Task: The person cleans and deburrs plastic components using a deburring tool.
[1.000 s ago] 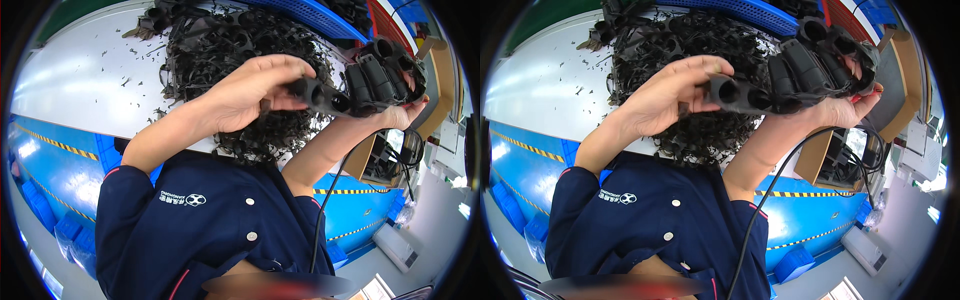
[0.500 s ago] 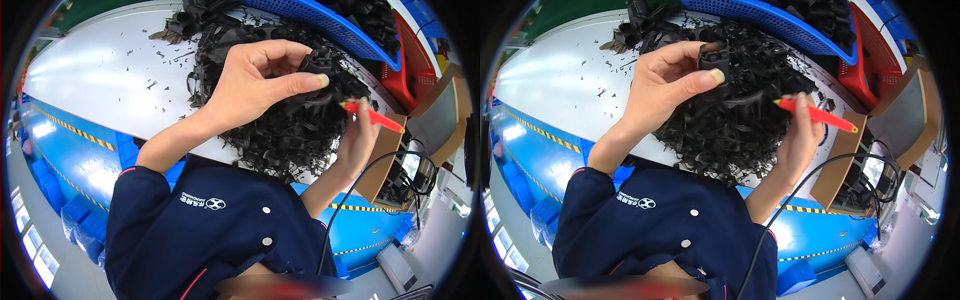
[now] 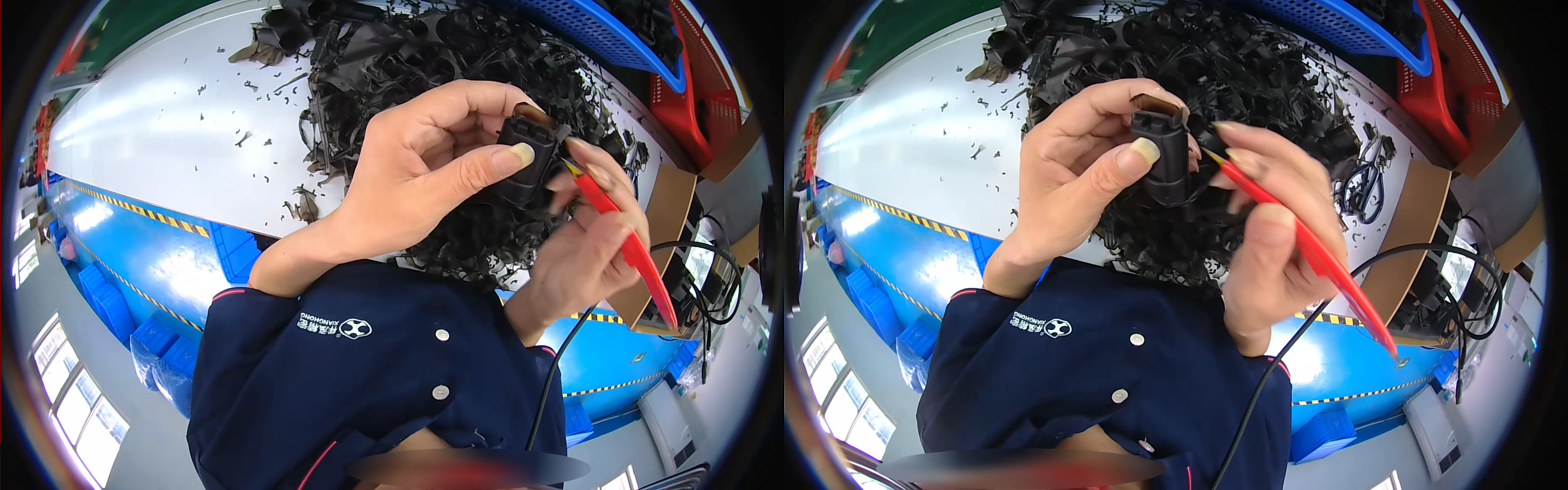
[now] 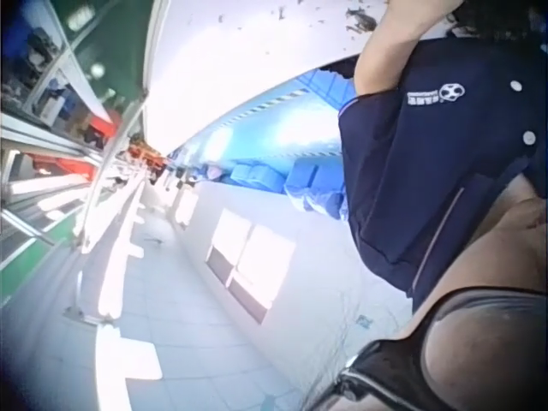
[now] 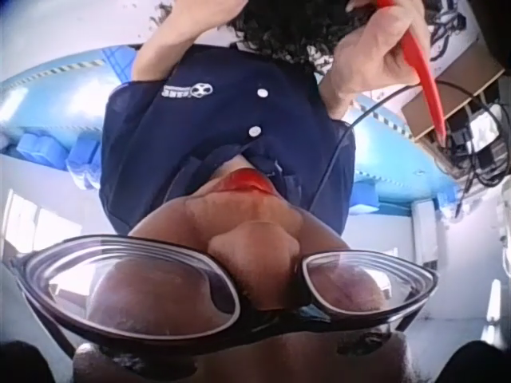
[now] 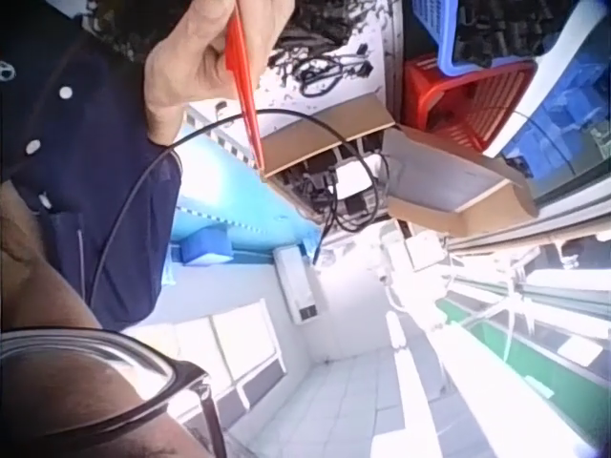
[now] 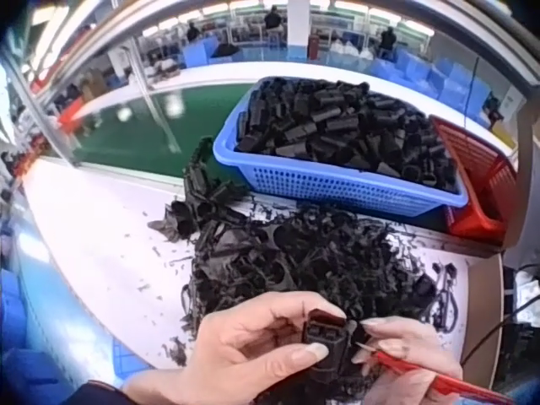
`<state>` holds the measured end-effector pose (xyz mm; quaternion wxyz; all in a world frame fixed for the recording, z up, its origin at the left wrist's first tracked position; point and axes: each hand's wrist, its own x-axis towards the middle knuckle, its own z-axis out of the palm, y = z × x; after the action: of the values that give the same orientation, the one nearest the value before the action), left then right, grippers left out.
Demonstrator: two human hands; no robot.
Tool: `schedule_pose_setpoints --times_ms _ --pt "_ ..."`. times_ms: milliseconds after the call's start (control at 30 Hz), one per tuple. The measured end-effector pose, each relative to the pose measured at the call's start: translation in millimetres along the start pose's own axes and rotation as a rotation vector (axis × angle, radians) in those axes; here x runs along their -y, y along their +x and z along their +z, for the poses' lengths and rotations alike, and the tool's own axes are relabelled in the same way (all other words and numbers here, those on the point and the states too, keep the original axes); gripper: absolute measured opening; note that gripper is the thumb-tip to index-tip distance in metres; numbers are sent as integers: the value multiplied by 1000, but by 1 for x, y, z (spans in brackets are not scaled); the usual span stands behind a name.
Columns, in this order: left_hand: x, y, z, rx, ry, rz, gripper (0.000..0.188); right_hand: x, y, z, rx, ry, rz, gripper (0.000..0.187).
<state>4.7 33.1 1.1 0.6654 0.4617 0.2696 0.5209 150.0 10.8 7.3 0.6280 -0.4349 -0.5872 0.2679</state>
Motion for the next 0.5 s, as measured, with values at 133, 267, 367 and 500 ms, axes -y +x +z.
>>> schedule_pose_setpoints --times_ms 133,267,367,500 --pt "0 -2 7 -49 73 71 31 -1 -5 2 0 89 47 41" --pt "4 -3 8 -56 73 101 29 0 -7 2 -42 123 68 40" --pt "5 -2 9 -65 73 121 28 -2 -7 2 -34 90 34 39" --pt "8 -1 10 -99 170 148 27 -3 -7 7 -71 -33 -65 36"
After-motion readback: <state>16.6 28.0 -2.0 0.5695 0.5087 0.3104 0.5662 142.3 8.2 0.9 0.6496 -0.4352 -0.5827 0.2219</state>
